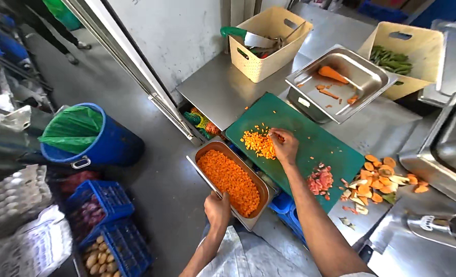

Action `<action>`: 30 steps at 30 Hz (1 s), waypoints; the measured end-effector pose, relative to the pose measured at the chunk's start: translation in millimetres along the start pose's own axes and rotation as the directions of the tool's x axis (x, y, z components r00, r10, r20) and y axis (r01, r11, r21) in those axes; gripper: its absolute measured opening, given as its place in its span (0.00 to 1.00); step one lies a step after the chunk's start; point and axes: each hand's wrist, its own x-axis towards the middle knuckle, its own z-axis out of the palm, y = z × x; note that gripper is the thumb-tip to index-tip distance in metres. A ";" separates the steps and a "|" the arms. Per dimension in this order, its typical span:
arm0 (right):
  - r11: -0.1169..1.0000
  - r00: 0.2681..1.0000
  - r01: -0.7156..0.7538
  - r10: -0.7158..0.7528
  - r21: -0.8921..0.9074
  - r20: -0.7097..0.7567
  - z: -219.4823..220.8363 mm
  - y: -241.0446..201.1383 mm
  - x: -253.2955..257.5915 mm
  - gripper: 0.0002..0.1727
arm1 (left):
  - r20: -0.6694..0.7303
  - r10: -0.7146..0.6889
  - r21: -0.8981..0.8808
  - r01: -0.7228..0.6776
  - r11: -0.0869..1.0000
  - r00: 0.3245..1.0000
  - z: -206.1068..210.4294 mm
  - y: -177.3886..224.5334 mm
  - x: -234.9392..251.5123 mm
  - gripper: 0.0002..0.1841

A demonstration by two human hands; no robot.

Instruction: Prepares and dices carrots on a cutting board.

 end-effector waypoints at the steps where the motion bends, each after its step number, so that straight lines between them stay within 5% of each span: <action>1: 1.000 1.000 0.005 -0.005 0.006 -0.003 1.5 0.3 -0.7 0.10 | 0.012 -0.006 0.004 0.006 1.000 1.000 -1.1 4.6 -1.5 0.12; 12: 0.999 1.000 -0.028 0.028 0.021 -0.006 1.9 -11.4 -10.5 0.09 | 0.025 0.018 0.035 -0.019 0.999 1.000 0.3 24.9 -12.8 0.13; 18: 0.950 0.963 -0.219 0.173 0.223 0.208 5.0 -73.2 -84.0 0.09 | 0.028 0.019 0.053 -0.020 0.998 0.999 -0.2 23.6 -14.8 0.13; 21: 0.938 0.971 -0.172 0.110 0.301 0.211 -5.7 -76.8 -36.8 0.10 | 0.024 0.035 0.044 -0.036 0.998 0.999 1.5 20.1 -12.2 0.13; 25: 0.973 0.999 -0.047 0.042 0.225 0.026 8.5 4.9 75.5 0.17 | 0.015 0.024 0.043 -0.025 0.999 1.000 0.7 18.0 -17.1 0.13; 27: 0.995 0.993 0.032 -0.043 0.096 0.111 25.8 25.0 101.7 0.20 | 0.010 0.034 0.041 -0.035 0.999 0.999 0.2 19.9 -16.7 0.13; 30: 0.983 0.915 0.168 -0.128 -0.072 0.382 42.7 -4.6 66.3 0.25 | 0.012 0.036 0.048 -0.036 0.998 0.999 0.7 17.9 -17.6 0.12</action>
